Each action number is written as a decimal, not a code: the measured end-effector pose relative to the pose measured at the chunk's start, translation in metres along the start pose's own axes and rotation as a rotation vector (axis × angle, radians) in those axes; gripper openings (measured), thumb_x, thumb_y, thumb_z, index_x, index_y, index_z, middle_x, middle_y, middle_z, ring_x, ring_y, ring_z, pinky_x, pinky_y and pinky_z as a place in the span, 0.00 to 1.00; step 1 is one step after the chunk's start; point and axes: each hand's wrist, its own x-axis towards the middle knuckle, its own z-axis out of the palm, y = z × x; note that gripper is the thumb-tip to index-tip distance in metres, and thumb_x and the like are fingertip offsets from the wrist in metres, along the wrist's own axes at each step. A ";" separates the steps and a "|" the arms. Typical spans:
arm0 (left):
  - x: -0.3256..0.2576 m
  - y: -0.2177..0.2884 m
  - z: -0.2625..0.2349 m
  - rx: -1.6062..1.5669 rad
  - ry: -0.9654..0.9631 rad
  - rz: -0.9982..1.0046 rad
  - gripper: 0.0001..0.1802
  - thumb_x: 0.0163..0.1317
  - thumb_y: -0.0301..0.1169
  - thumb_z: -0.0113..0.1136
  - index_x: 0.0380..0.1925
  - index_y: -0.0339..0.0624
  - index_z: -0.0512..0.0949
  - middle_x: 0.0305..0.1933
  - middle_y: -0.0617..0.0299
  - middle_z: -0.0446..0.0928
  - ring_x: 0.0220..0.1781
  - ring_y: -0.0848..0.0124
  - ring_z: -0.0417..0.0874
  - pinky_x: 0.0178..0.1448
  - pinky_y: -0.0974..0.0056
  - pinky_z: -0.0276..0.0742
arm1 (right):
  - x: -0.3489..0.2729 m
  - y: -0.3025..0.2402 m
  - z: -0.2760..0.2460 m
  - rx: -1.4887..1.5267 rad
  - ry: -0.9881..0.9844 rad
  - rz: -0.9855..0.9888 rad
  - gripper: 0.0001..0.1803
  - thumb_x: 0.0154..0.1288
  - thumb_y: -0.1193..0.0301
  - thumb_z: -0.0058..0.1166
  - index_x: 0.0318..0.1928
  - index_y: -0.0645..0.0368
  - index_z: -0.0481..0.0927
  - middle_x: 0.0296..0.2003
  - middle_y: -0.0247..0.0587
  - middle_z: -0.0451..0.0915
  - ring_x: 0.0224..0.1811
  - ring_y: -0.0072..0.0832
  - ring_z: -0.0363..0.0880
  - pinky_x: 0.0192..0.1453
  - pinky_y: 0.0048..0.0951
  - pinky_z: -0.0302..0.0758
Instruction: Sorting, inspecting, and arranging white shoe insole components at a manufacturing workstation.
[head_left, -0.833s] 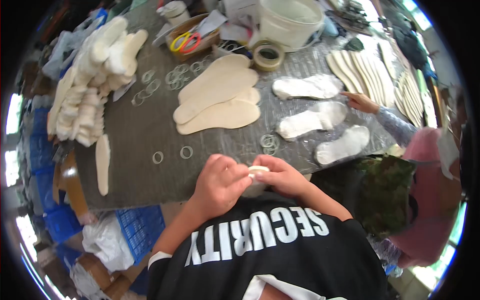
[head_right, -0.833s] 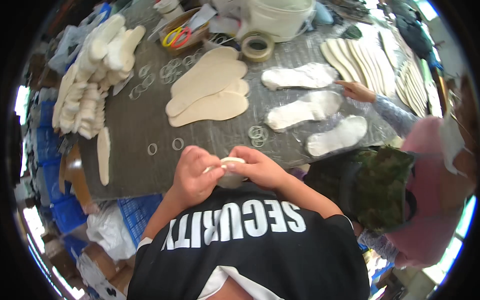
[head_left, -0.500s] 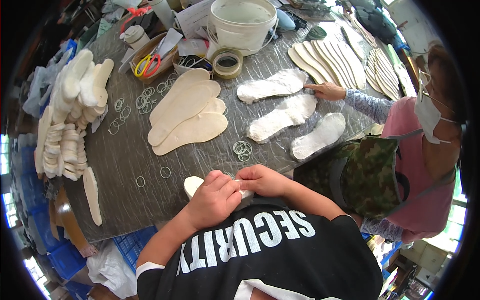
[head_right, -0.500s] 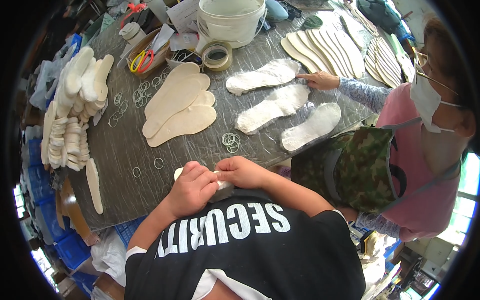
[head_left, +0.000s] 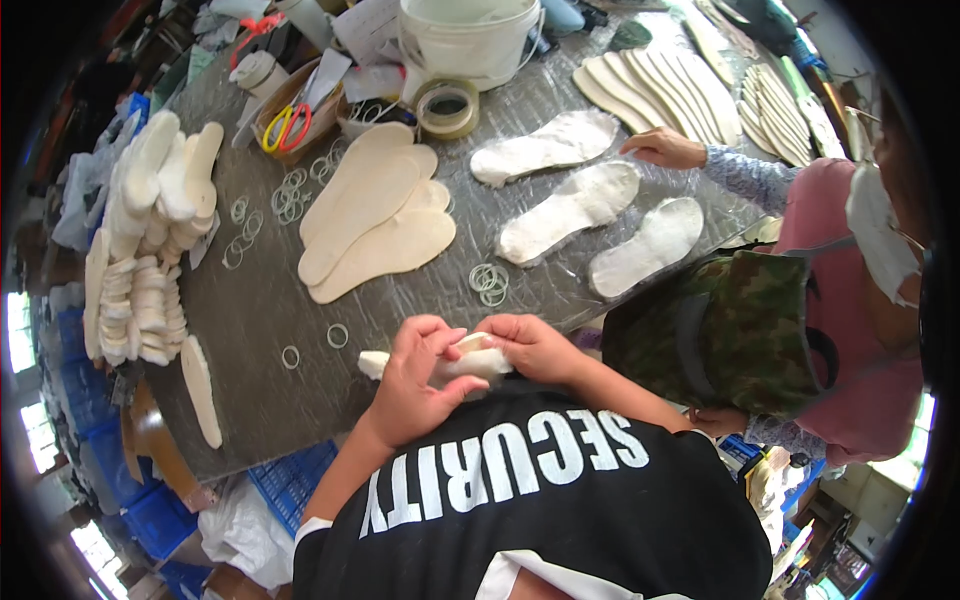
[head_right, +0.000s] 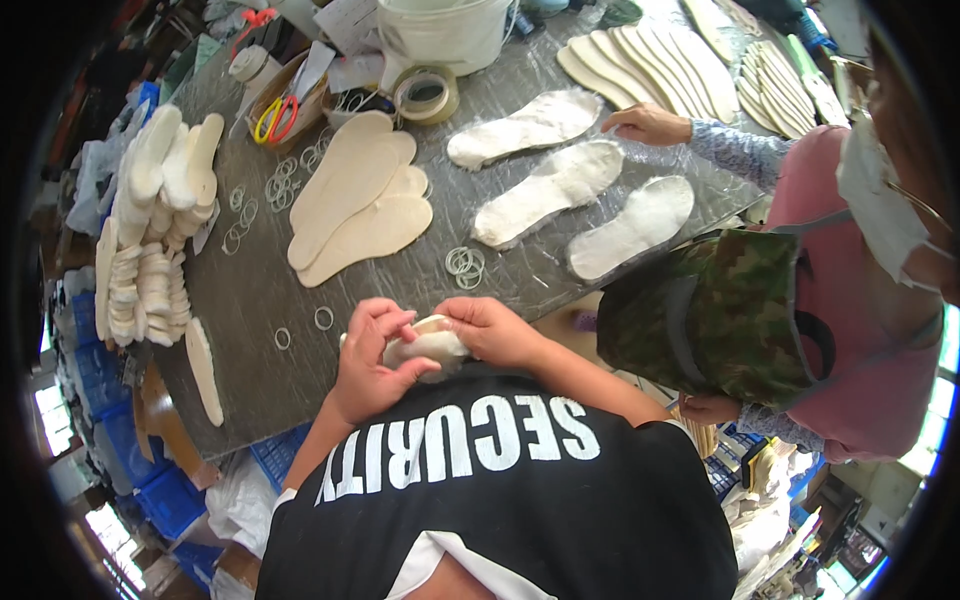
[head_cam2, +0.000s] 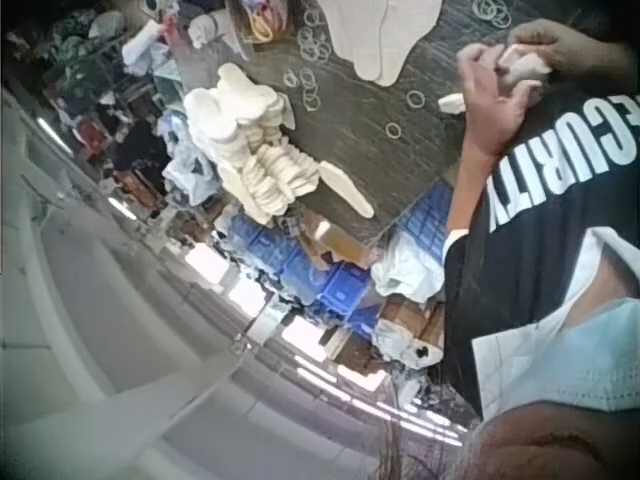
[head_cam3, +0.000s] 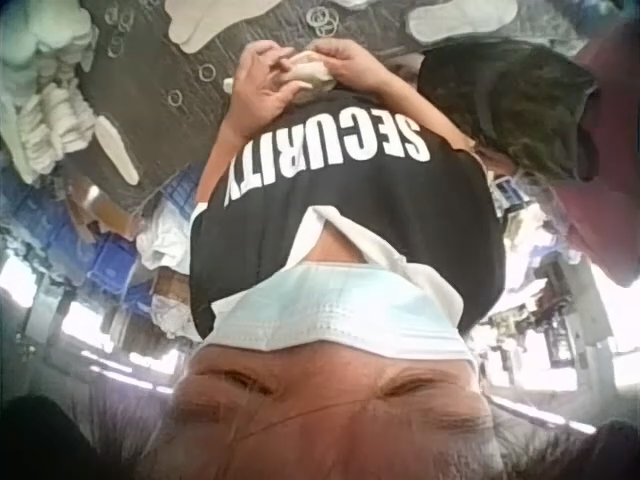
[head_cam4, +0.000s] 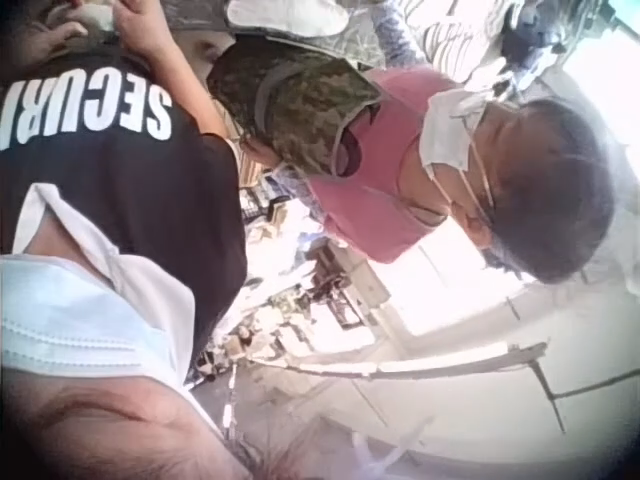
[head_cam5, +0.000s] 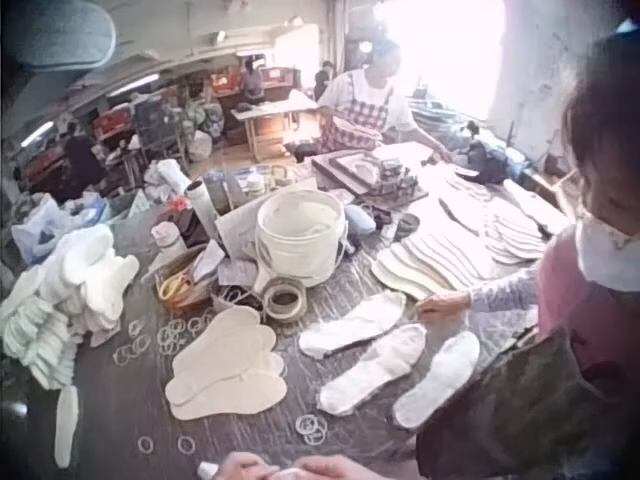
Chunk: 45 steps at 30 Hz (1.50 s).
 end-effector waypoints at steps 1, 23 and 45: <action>-0.001 0.002 -0.002 -0.085 0.043 -0.056 0.26 0.44 0.29 0.73 0.44 0.39 0.74 0.39 0.56 0.73 0.34 0.67 0.77 0.40 0.66 0.74 | -0.003 -0.004 0.001 -0.033 -0.046 -0.130 0.09 0.71 0.73 0.42 0.45 0.61 0.76 0.32 0.27 0.76 0.34 0.14 0.71 0.40 0.19 0.69; -0.016 0.003 -0.017 0.147 0.139 -0.013 0.12 0.45 0.18 0.64 0.27 0.39 0.71 0.29 0.57 0.74 0.32 0.58 0.75 0.37 0.59 0.72 | -0.010 -0.037 0.027 -0.416 -0.090 -0.393 0.27 0.52 0.68 0.66 0.52 0.63 0.73 0.37 0.47 0.81 0.38 0.35 0.82 0.41 0.29 0.77; -0.023 0.004 -0.039 0.372 0.043 0.106 0.24 0.42 0.37 0.73 0.38 0.44 0.74 0.39 0.63 0.78 0.44 0.65 0.80 0.63 0.45 0.61 | -0.001 -0.017 0.023 0.124 -0.211 -0.500 0.12 0.60 0.86 0.46 0.40 0.61 0.79 0.46 0.45 0.81 0.58 0.37 0.75 0.72 0.45 0.55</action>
